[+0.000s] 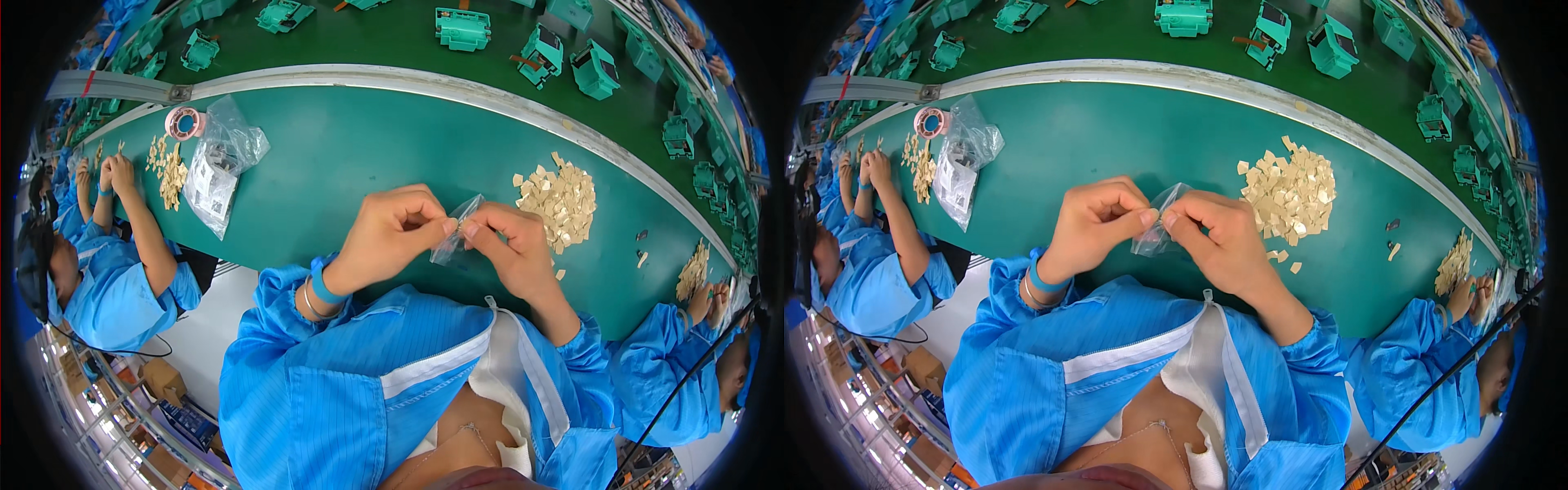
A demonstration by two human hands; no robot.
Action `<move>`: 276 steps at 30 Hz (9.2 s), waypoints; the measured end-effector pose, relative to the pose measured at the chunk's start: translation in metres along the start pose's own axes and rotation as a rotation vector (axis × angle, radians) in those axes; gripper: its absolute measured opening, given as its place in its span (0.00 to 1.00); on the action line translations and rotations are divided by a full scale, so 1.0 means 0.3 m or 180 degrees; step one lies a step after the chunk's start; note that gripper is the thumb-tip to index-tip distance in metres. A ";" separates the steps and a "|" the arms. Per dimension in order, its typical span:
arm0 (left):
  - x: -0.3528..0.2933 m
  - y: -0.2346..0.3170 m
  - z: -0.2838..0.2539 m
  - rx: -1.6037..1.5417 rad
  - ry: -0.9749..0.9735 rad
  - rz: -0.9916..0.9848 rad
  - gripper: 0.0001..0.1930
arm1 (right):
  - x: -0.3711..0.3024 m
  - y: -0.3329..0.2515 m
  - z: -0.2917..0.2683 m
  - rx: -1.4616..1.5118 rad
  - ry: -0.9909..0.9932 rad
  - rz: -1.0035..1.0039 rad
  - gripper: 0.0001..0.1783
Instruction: The person assembles electronic modules by hand, inserting small metal contacts and plastic components into green electronic module housings.
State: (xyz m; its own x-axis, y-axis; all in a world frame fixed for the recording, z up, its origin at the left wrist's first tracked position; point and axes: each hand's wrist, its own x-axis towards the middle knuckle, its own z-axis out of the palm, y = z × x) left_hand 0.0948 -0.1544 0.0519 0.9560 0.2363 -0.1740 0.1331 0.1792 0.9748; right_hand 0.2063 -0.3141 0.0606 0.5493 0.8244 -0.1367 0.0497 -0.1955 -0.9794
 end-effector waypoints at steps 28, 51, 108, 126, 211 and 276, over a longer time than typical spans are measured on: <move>-0.017 0.029 -0.087 0.2470 0.0564 0.1123 0.25 | 0.030 0.038 0.027 0.1135 0.0340 0.0186 0.03; 0.015 0.201 -0.071 0.5037 -0.0064 0.1031 0.43 | 0.140 0.077 0.171 -0.1073 0.0262 -0.1272 0.44; 0.061 -0.049 -0.150 -0.3263 0.1304 -0.0072 0.17 | 0.104 0.077 0.142 -0.0595 0.0915 -0.1706 0.10; 0.031 -0.016 -0.088 -0.1788 0.1240 0.0011 0.25 | 0.173 0.053 0.128 -0.0039 0.0403 -0.0766 0.16; 0.059 0.126 -0.153 0.1158 0.0704 -0.0095 0.25 | 0.180 0.057 0.109 -0.1895 -0.0297 -0.2052 0.35; -1.022 -1.305 -0.569 -0.1670 0.4583 -0.1890 0.36 | -0.057 0.209 0.084 -0.1930 0.0626 -0.1670 0.09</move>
State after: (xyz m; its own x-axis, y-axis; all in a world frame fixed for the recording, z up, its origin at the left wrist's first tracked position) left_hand -0.2951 -0.1340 -0.3002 -0.2489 0.6068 -0.7549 -0.0144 0.7770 0.6293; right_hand 0.1790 -0.3270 -0.0023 0.4625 0.7914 0.3998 0.7511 -0.1101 -0.6510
